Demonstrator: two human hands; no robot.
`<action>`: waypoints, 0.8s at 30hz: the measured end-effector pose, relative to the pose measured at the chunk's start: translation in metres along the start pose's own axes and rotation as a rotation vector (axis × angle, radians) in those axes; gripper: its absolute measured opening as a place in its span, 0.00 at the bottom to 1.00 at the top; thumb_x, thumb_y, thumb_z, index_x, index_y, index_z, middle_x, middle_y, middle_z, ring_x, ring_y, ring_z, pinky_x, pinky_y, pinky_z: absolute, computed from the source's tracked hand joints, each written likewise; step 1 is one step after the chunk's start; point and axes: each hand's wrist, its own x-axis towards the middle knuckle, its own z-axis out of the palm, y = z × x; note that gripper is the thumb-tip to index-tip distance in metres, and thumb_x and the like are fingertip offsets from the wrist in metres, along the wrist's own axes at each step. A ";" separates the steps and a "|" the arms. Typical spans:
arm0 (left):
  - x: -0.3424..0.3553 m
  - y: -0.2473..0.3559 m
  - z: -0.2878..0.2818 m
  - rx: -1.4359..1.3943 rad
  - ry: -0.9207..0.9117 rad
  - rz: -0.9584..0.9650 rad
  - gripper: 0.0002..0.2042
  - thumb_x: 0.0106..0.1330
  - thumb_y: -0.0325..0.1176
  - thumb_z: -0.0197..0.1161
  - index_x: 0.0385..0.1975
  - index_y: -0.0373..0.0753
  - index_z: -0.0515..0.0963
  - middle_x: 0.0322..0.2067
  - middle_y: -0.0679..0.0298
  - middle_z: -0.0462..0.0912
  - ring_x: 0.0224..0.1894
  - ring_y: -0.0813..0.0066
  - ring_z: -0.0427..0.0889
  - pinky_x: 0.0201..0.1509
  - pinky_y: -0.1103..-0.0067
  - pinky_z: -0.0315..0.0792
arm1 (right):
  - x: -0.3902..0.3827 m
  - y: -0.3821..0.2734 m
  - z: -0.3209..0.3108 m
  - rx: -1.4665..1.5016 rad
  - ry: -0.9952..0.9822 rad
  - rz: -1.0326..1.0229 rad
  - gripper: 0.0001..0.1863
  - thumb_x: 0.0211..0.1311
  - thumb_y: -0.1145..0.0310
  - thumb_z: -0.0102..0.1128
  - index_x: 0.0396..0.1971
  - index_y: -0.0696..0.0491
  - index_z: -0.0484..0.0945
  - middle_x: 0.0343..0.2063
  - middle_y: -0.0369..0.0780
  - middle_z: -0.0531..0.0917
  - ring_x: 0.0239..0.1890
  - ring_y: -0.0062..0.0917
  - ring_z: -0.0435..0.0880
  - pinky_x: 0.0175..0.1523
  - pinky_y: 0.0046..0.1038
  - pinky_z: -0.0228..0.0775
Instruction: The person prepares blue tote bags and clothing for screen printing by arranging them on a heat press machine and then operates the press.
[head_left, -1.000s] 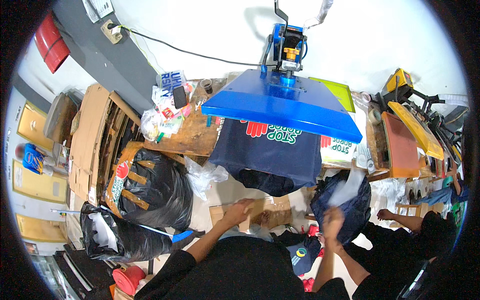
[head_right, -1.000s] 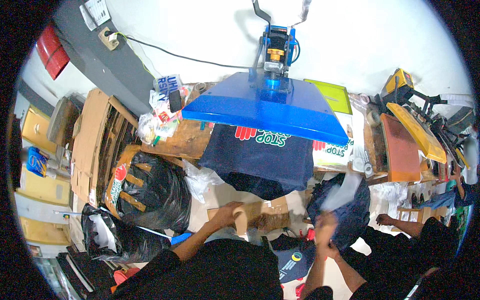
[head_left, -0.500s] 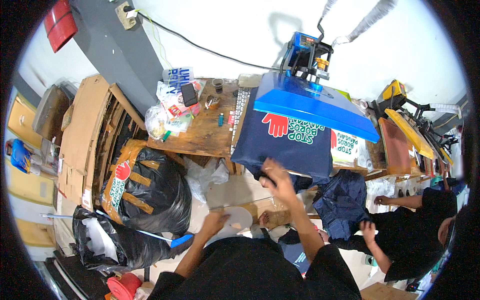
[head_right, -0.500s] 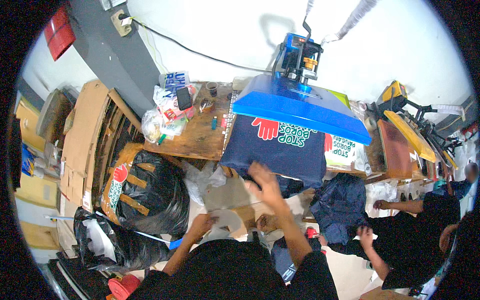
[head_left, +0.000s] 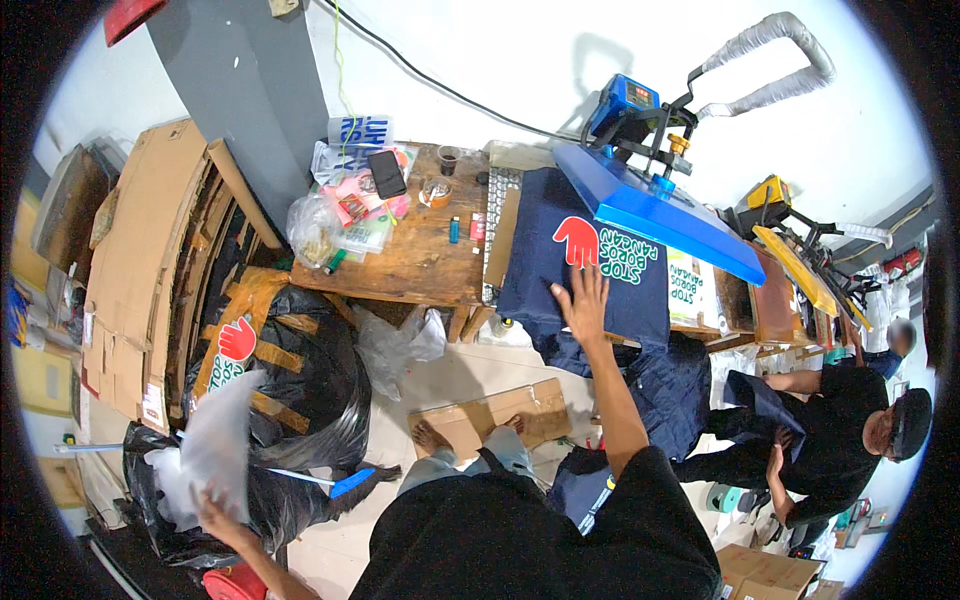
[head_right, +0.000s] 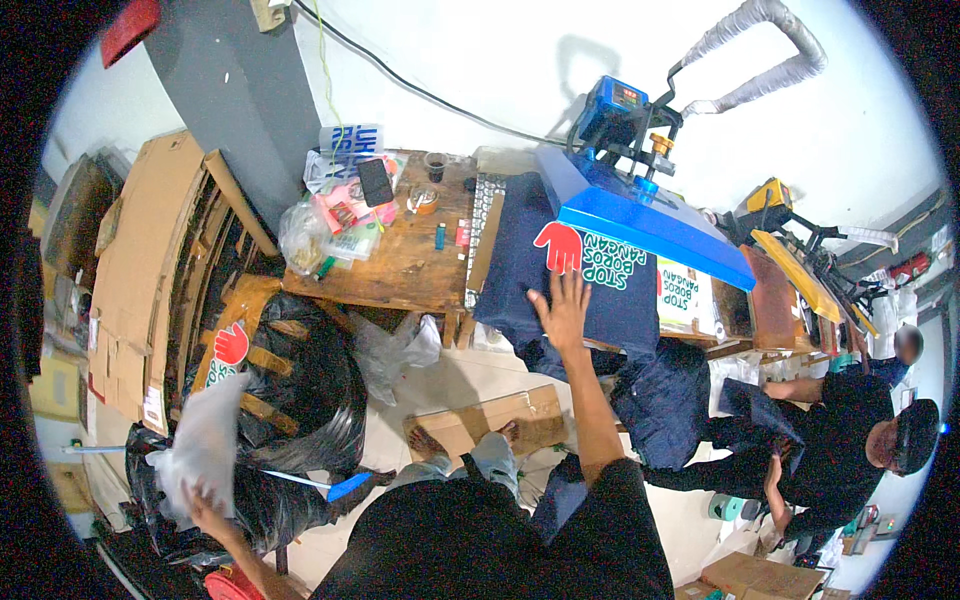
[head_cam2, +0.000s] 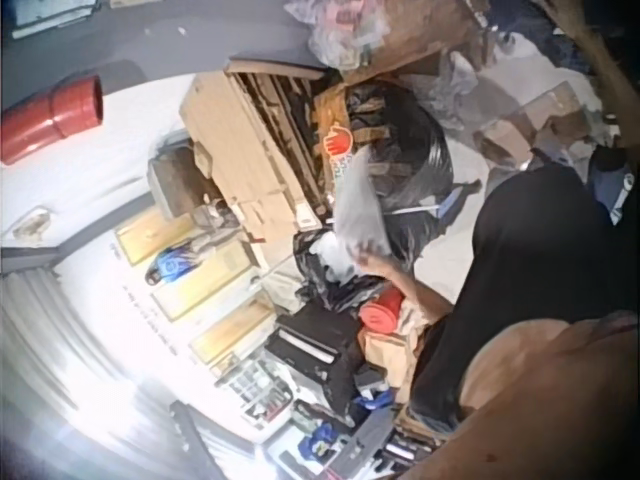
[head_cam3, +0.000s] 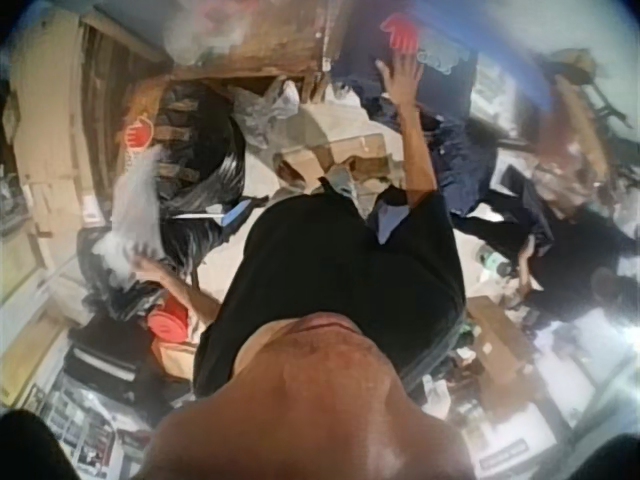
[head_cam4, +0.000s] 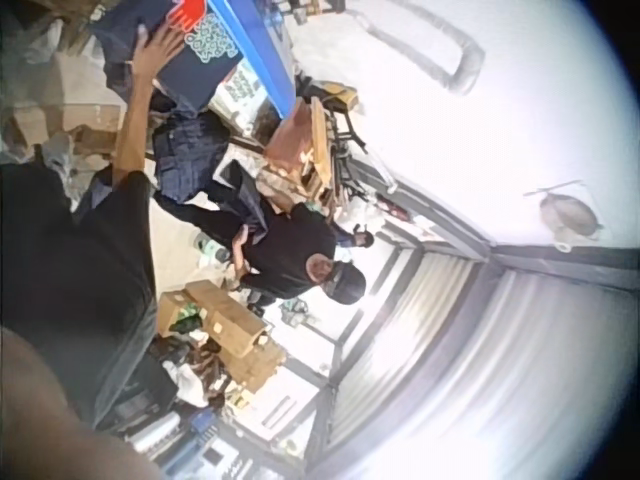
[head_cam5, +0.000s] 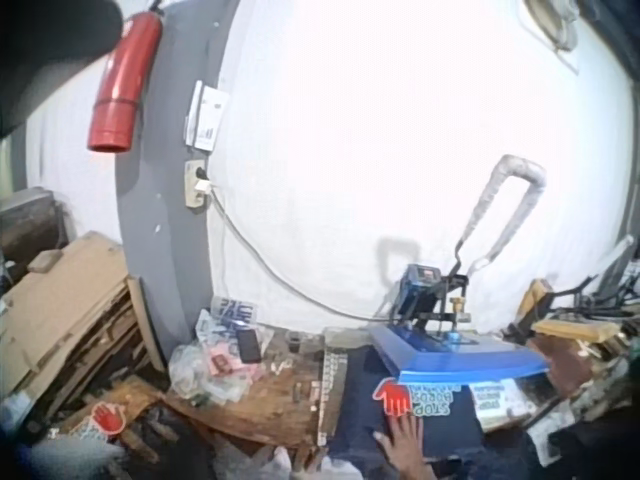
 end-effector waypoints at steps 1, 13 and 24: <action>0.022 -0.016 -0.022 -0.052 0.055 -0.021 0.25 0.72 0.47 0.48 0.66 0.45 0.62 0.53 0.60 0.78 0.47 0.67 0.80 0.46 0.74 0.72 | 0.009 0.001 0.001 -0.019 0.040 0.082 0.39 0.64 0.41 0.47 0.66 0.54 0.60 0.68 0.51 0.56 0.69 0.51 0.53 0.69 0.55 0.40; 0.127 -0.237 -0.125 1.061 0.580 -0.430 0.25 0.62 0.43 0.59 0.44 0.22 0.73 0.42 0.44 0.78 0.37 0.50 0.80 0.38 0.64 0.75 | -0.017 -0.120 -0.092 0.376 -0.363 -0.446 0.35 0.64 0.51 0.55 0.66 0.53 0.60 0.69 0.47 0.54 0.69 0.44 0.57 0.70 0.43 0.50; 0.066 -0.169 0.122 0.363 0.581 0.403 0.28 0.59 0.26 0.59 0.59 0.23 0.59 0.54 0.37 0.67 0.57 0.42 0.68 0.65 0.62 0.60 | 0.204 -0.029 -0.447 -0.376 1.002 -0.606 0.21 0.67 0.55 0.54 0.48 0.57 0.79 0.42 0.45 0.84 0.46 0.34 0.83 0.51 0.33 0.72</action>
